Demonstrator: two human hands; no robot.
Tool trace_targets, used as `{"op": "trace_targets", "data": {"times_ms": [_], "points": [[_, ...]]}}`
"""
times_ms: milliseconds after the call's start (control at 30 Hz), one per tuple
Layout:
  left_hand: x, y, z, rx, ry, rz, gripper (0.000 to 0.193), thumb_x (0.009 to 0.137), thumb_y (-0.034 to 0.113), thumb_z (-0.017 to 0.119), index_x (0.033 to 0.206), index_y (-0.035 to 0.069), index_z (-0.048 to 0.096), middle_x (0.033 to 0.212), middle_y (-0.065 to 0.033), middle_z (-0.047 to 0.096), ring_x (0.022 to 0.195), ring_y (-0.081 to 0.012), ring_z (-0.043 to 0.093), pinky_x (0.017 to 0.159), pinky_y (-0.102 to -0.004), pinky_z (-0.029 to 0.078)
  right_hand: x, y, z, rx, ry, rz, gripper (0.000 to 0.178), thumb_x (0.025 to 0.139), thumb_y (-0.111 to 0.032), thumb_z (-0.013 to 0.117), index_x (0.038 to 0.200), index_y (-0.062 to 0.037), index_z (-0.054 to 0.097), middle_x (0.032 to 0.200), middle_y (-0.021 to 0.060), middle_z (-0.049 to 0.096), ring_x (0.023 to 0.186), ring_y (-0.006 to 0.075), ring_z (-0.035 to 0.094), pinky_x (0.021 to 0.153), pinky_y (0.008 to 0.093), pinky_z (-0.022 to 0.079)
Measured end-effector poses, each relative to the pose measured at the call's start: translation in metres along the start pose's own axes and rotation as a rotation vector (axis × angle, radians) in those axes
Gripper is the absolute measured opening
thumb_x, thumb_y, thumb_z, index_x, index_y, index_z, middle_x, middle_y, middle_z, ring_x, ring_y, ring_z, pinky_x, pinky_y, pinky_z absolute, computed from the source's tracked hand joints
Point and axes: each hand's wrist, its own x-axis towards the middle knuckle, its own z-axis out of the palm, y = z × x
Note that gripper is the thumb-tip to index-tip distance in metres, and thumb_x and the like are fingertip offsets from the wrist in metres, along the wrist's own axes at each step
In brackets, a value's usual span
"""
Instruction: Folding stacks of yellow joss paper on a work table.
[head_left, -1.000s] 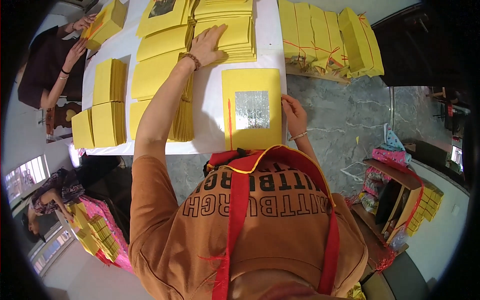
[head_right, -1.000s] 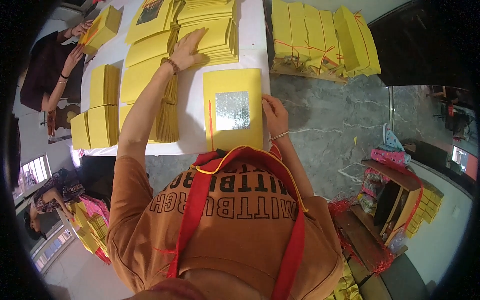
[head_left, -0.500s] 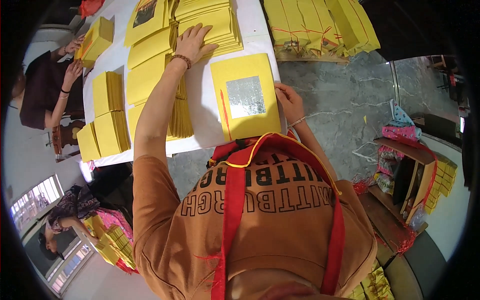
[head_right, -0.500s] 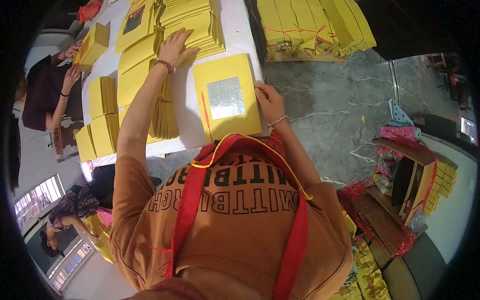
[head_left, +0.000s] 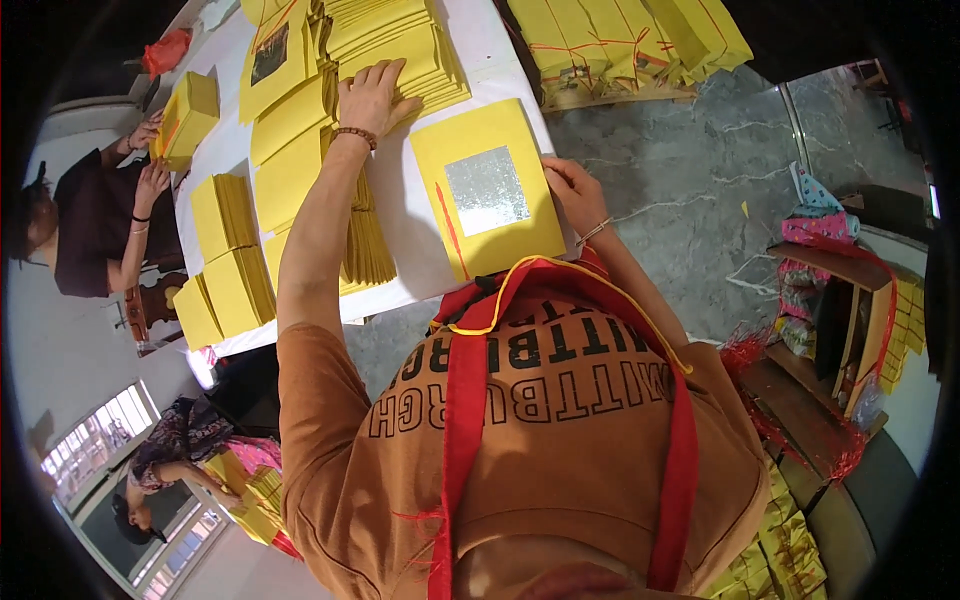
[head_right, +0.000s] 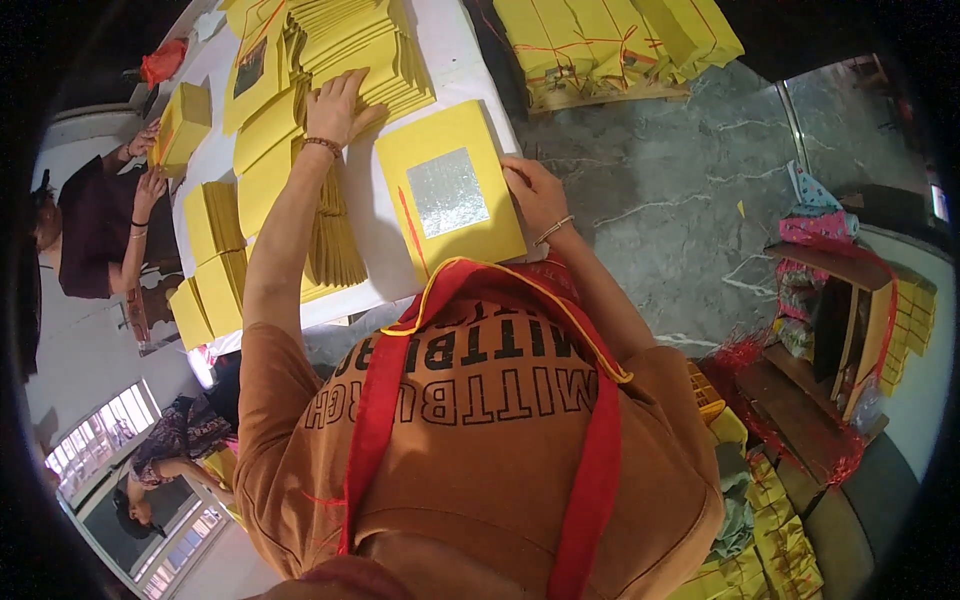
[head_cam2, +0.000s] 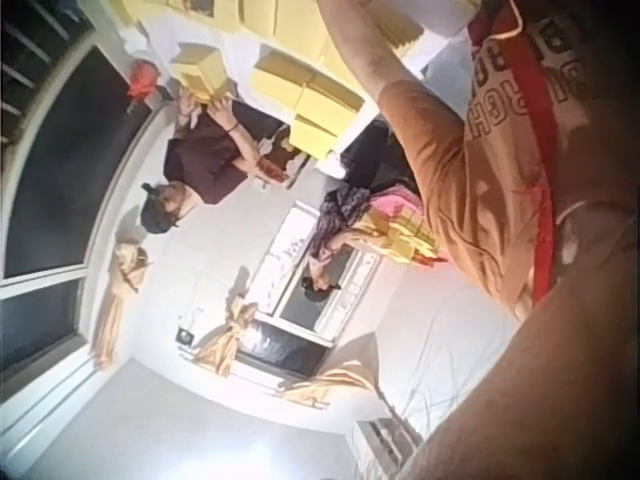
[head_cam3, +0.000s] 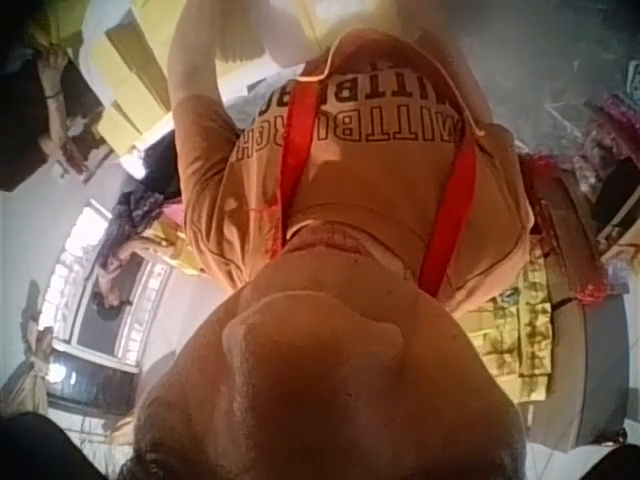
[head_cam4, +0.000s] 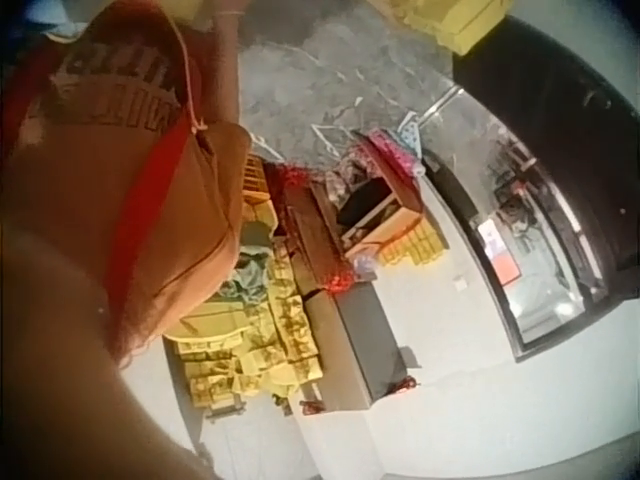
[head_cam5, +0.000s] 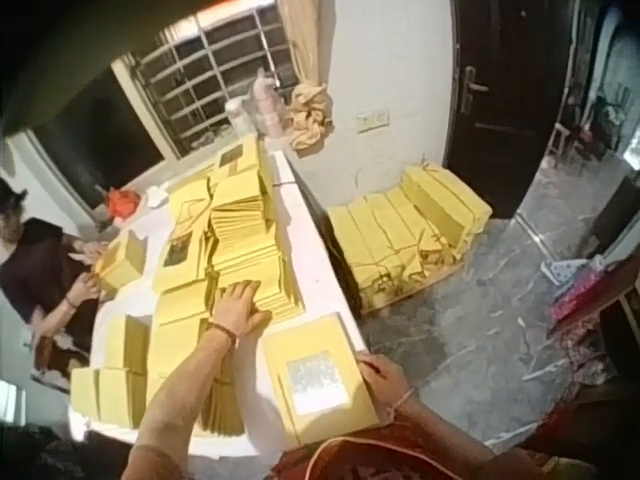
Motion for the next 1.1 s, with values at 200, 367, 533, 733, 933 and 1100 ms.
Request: {"op": "trace_targets", "data": {"times_ms": [200,367,533,733,933,1100], "points": [[0.003,-0.008,0.007,0.001,0.031,0.070,0.060,0.076,0.046,0.060,0.124,0.012,0.046,0.119,-0.0097,0.055,0.107,-0.0273,0.051,0.086,-0.0433,0.041,0.001,0.001,0.001,-0.051,0.009,0.012,0.022,0.087,-0.012,0.052,0.105,-0.0034,0.061,0.099,0.0081,0.062,0.091,0.0156,0.059,0.080,0.0252,0.045],[0.006,-0.013,0.005,-0.063,-0.022,0.066,0.057,0.076,0.044,0.060,0.121,0.010,0.048,0.109,-0.0121,0.060,0.099,-0.0295,0.056,0.080,-0.0426,0.046,-0.002,-0.002,0.002,-0.091,0.030,0.015,0.024,0.086,-0.020,0.051,0.104,-0.0077,0.062,0.097,0.0122,0.062,0.088,0.0258,0.060,0.076,0.0313,0.046],[0.009,-0.007,-0.005,-0.118,-0.058,0.012,0.053,0.076,0.041,0.061,0.118,0.010,0.050,0.098,-0.0127,0.064,0.093,-0.0295,0.058,0.079,-0.0402,0.047,-0.003,-0.006,0.000,-0.110,0.021,0.013,0.026,0.086,-0.020,0.050,0.104,-0.0062,0.061,0.097,0.0144,0.062,0.088,0.0281,0.060,0.077,0.0330,0.046],[0.011,-0.010,-0.009,-0.143,-0.085,-0.012,0.053,0.075,0.042,0.061,0.116,0.009,0.052,0.092,-0.0127,0.065,0.091,-0.0290,0.059,0.078,-0.0387,0.048,0.014,-0.014,0.002,-0.007,0.086,-0.143,0.023,0.085,-0.021,0.053,0.101,-0.0074,0.063,0.098,0.0117,0.061,0.089,0.0273,0.059,0.077,0.0327,0.046],[0.016,-0.004,-0.018,-0.177,-0.117,-0.056,0.054,0.075,0.042,0.062,0.116,0.009,0.053,0.089,-0.0125,0.065,0.090,-0.0283,0.059,0.077,-0.0384,0.048,0.066,-0.031,0.021,-0.335,0.010,-0.361,0.025,0.083,-0.024,0.056,0.102,-0.0100,0.062,0.103,0.0080,0.059,0.098,0.0257,0.054,0.084,0.0349,0.042],[0.009,-0.009,-0.008,-0.217,-0.058,-0.059,0.053,0.074,0.042,0.062,0.116,0.010,0.055,0.089,-0.0129,0.065,0.090,-0.0284,0.058,0.078,-0.0375,0.047,0.067,-0.045,0.044,-0.450,-0.084,-0.395,0.024,0.081,-0.026,0.057,0.102,-0.0164,0.063,0.104,0.0030,0.058,0.101,0.0226,0.052,0.086,0.0379,0.038]]}}
